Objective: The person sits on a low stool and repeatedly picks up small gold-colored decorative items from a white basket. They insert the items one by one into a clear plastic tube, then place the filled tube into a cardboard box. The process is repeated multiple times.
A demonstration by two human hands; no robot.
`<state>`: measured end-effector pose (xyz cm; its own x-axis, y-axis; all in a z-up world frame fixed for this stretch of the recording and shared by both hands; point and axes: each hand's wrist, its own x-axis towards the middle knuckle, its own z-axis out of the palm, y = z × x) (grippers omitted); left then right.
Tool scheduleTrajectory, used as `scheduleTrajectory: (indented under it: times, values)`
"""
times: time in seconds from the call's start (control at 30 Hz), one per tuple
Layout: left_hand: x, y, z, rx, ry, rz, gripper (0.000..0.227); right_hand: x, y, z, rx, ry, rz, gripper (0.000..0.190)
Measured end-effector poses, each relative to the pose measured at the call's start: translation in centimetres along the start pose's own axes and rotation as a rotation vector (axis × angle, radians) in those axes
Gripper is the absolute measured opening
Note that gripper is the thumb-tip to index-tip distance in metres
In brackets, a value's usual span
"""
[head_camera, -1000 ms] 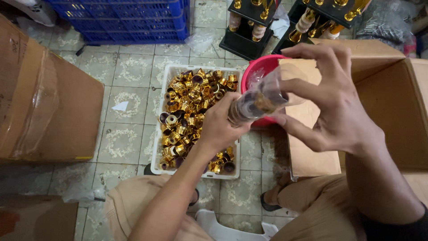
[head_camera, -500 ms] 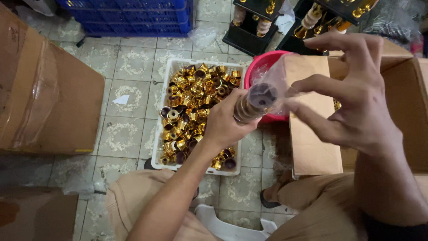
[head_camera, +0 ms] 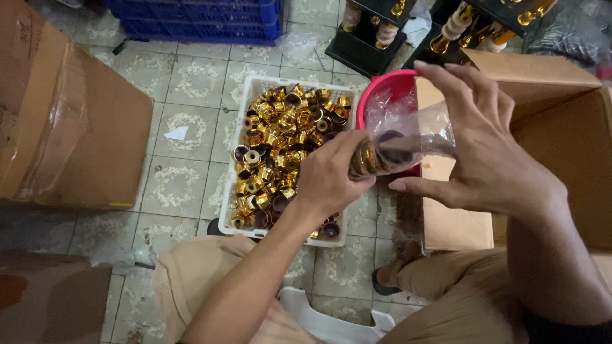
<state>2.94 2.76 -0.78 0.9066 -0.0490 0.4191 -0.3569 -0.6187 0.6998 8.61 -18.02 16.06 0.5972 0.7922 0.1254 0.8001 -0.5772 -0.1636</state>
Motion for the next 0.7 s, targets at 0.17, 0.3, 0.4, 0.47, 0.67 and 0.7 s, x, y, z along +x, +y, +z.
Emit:
scheduleTrajectory:
  times: [0.17,0.3,0.4,0.47,0.67,0.7]
  values:
    - [0.1,0.4,-0.1,-0.098,0.018,-0.045,0.049,0.3,-0.1,1.0,0.255,-0.026,0.153,0.094]
    - [0.6,1.9,-1.4,-0.128,0.045,-0.097,0.053,0.6,-0.3,2.1,0.352,0.016,0.156,0.079]
    - [0.6,2.1,-1.6,-0.237,0.045,-0.178,0.05,0.9,-0.3,3.0,0.362,0.138,0.075,0.08]
    - [0.5,1.4,-1.1,-0.159,0.077,-0.186,0.062,1.0,-0.4,3.1,0.515,0.058,0.077,0.087]
    - [0.7,0.1,-1.1,-0.149,0.028,-0.19,0.057,1.0,0.3,1.2,0.261,0.191,-0.122,0.035]
    - [0.8,-0.5,-0.8,-0.15,0.032,-0.194,0.057,0.6,0.4,0.9,0.261,0.187,-0.126,0.035]
